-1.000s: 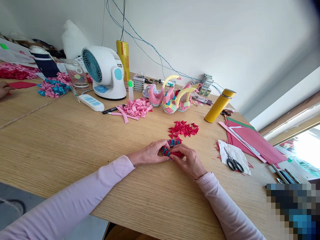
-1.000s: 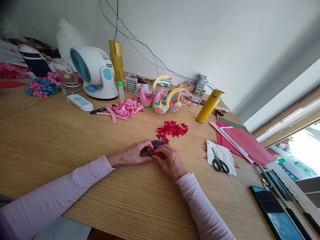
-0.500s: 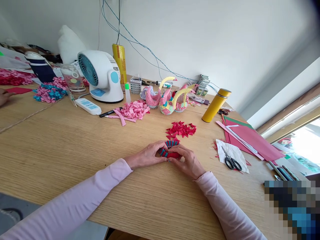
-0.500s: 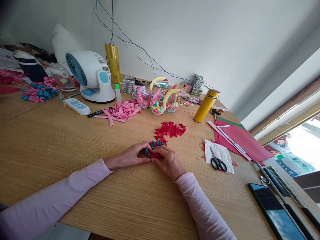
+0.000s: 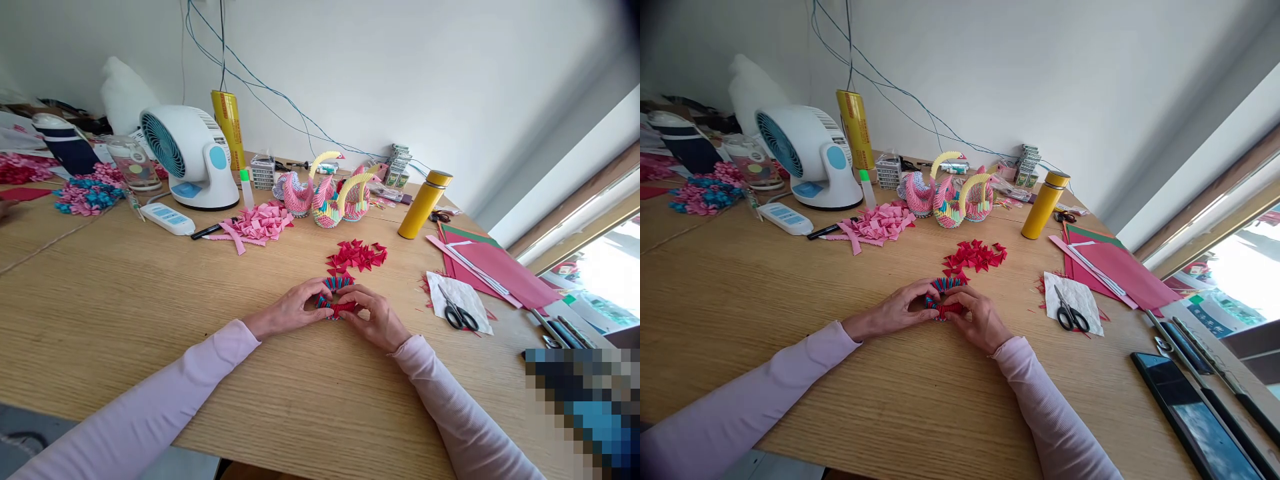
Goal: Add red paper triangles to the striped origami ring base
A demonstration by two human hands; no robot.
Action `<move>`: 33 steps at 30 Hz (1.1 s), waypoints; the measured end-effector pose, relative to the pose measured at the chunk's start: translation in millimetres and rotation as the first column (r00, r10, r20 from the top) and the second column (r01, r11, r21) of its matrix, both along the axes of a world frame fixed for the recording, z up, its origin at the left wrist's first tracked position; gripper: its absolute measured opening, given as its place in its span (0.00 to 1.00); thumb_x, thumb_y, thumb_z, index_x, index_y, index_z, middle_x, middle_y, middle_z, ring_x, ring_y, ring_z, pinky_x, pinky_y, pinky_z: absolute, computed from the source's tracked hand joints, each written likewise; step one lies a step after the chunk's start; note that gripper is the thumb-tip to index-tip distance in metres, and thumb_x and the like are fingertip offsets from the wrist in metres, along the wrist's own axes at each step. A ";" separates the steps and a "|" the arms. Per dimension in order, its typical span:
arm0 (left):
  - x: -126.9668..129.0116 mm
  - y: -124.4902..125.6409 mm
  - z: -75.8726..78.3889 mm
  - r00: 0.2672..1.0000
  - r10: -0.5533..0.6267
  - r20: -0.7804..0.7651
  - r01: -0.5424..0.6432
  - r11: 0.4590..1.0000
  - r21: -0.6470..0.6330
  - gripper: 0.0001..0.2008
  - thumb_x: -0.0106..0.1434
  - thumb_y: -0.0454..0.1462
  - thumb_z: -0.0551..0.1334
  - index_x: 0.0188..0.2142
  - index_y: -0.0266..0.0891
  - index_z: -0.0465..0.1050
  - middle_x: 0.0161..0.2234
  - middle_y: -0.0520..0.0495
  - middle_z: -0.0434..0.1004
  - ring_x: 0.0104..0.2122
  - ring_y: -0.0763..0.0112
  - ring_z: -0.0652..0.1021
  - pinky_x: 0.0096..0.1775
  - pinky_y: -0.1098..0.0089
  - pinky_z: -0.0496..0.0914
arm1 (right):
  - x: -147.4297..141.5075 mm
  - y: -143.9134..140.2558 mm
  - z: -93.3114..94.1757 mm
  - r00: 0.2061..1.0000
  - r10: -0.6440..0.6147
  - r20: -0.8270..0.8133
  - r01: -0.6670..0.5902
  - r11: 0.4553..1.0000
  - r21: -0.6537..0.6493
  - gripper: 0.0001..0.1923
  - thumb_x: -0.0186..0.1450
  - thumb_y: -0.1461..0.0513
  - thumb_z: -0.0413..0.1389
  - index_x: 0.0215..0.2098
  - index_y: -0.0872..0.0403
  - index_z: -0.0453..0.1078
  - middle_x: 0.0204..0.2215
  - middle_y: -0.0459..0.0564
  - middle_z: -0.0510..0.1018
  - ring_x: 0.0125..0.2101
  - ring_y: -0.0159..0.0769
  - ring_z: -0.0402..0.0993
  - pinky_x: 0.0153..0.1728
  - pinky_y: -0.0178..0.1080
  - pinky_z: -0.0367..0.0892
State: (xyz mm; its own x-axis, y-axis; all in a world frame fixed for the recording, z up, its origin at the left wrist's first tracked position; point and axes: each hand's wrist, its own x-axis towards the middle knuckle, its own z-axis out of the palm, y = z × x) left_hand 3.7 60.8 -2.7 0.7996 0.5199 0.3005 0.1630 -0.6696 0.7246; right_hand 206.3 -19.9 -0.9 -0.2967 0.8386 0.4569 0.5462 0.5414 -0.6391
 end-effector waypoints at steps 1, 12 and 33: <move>-0.1 -0.1 -0.7 1.000 0.000 0.017 0.000 1.000 0.012 0.10 0.61 0.41 0.62 0.40 0.39 0.71 0.45 0.45 0.71 0.48 0.64 0.71 0.50 0.66 0.65 | 0.3 0.4 -0.8 1.000 0.002 -0.003 -0.002 1.000 0.006 0.07 0.64 0.62 0.55 0.40 0.53 0.72 0.45 0.56 0.74 0.40 0.38 0.75 0.39 0.40 0.72; 2.8 -1.5 -4.4 1.000 0.007 -0.014 -0.006 0.997 0.076 0.09 0.63 0.41 0.59 0.41 0.40 0.70 0.55 0.42 0.65 0.57 0.61 0.66 0.57 0.62 0.61 | -1.9 4.1 -1.5 1.000 0.003 -0.030 -0.003 1.000 -0.010 0.06 0.63 0.63 0.56 0.38 0.55 0.73 0.44 0.57 0.75 0.38 0.37 0.75 0.38 0.40 0.71; 24.8 5.0 -1.4 0.999 0.032 -0.031 -0.032 0.999 0.001 0.22 0.56 0.45 0.65 0.49 0.43 0.66 0.48 0.43 0.62 0.51 0.59 0.69 0.52 0.59 0.67 | 42.8 27.1 5.5 0.836 -0.354 -0.419 0.250 0.925 -0.285 0.15 0.63 0.54 0.51 0.41 0.55 0.69 0.36 0.54 0.76 0.34 0.37 0.74 0.21 0.32 0.66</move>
State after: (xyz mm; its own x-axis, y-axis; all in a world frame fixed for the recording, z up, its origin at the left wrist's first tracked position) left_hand 28.5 65.8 -4.0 0.7914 0.5456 0.2757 0.2070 -0.6636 0.7189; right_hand 249.2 7.2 4.6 0.1849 0.9422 0.2793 0.2789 0.2222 -0.9343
